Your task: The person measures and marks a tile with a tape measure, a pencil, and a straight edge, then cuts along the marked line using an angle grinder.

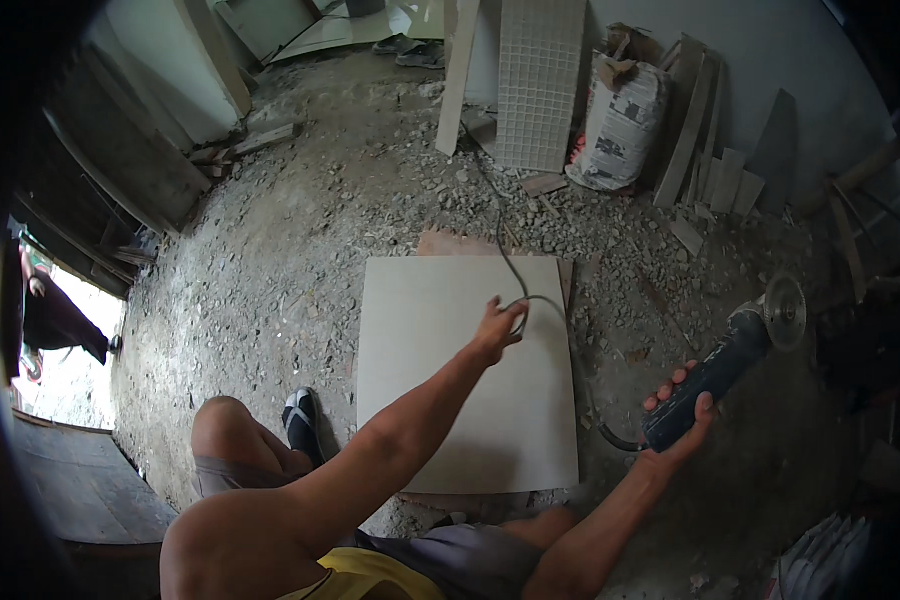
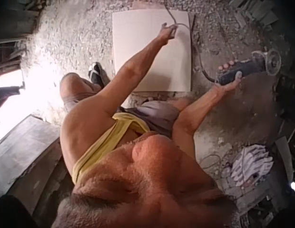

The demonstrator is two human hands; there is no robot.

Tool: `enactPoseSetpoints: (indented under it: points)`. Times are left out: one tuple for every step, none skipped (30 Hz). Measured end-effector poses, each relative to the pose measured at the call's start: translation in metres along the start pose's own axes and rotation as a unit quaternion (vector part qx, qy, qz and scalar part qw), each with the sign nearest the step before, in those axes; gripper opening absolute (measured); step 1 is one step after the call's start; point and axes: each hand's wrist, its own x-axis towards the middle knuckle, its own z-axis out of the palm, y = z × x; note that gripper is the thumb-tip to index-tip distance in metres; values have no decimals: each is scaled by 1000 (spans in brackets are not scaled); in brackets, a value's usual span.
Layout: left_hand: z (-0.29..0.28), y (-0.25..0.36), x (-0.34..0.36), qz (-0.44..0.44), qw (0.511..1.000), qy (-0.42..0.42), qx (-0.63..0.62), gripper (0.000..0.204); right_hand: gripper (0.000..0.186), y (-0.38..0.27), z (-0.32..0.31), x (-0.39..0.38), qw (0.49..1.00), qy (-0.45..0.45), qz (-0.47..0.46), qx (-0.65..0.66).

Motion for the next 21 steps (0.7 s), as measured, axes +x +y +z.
enactPoseSetpoints:
  points:
    - [7, -1, 14, 48, 996, 0, 79, 100, 52, 6, 7, 0, 1000, -3, 2, 12]
    - [70, -21, -12, 31, 992, -73, 101, 92, 54, -23, -14, -14, 1000, 16, -14, -17]
    - [0, 1, 48, 230, 947, 64, 213, 82, 57, 32, 34, 6, 996, -46, 14, 73]
    - [43, -10, 31, 226, 945, -33, 236, 76, 57, 22, 21, 1, 998, -26, 6, 54]
    - [118, -32, -13, 112, 963, -196, 148, 73, 56, -14, -5, -15, 1000, 7, -21, 3]
    - [163, -42, -42, 103, 925, -310, 195, 73, 56, -39, -13, -29, 998, 23, -43, -26]
    - [171, -48, -42, 109, 923, -309, 201, 73, 56, -39, -1, -31, 999, 19, -47, -19]
    - [157, -47, -28, 263, 890, -231, 292, 73, 54, -21, 19, -23, 999, 12, -44, -5]
    - [141, -57, -17, 396, 824, -157, 373, 73, 54, -3, 27, -17, 999, 15, -41, 1]
    - [144, -79, -35, 399, 833, -137, 358, 72, 54, -7, 15, -21, 999, 25, -47, -6]
    - [144, -101, -55, 405, 840, -117, 341, 70, 53, -13, 6, -27, 996, 56, -57, -31]
    - [140, -120, -74, 396, 860, -87, 309, 69, 52, -17, -3, -30, 993, 87, -65, -52]
    - [127, -135, -86, 391, 875, -47, 282, 68, 52, -19, -3, -29, 993, 86, -69, -48]
    - [114, -154, -99, 363, 898, -31, 247, 65, 51, -21, -6, -30, 988, 106, -77, -76]
    - [99, -172, -111, 334, 918, -13, 212, 62, 51, -22, -10, -30, 983, 125, -84, -104]
    - [86, -191, -127, 280, 927, -40, 246, 60, 51, -29, -15, -35, 981, 134, -87, -111]
    - [57, -207, -130, 235, 927, -47, 287, 57, 50, -24, -10, -31, 980, 147, -69, -113]
    - [30, -225, -139, 260, 872, -117, 399, 57, 50, -18, -7, -29, 979, 159, -52, -117]
    - [-2, -235, -133, 281, 797, -172, 507, 57, 50, -5, 3, -22, 984, 144, -44, -99]
    - [6, -245, -152, 275, 800, -193, 497, 57, 50, -16, -13, -30, 981, 154, -50, -107]
    - [13, -256, -174, 340, 612, -373, 609, 58, 49, -29, -28, -38, 978, 165, -56, -117]
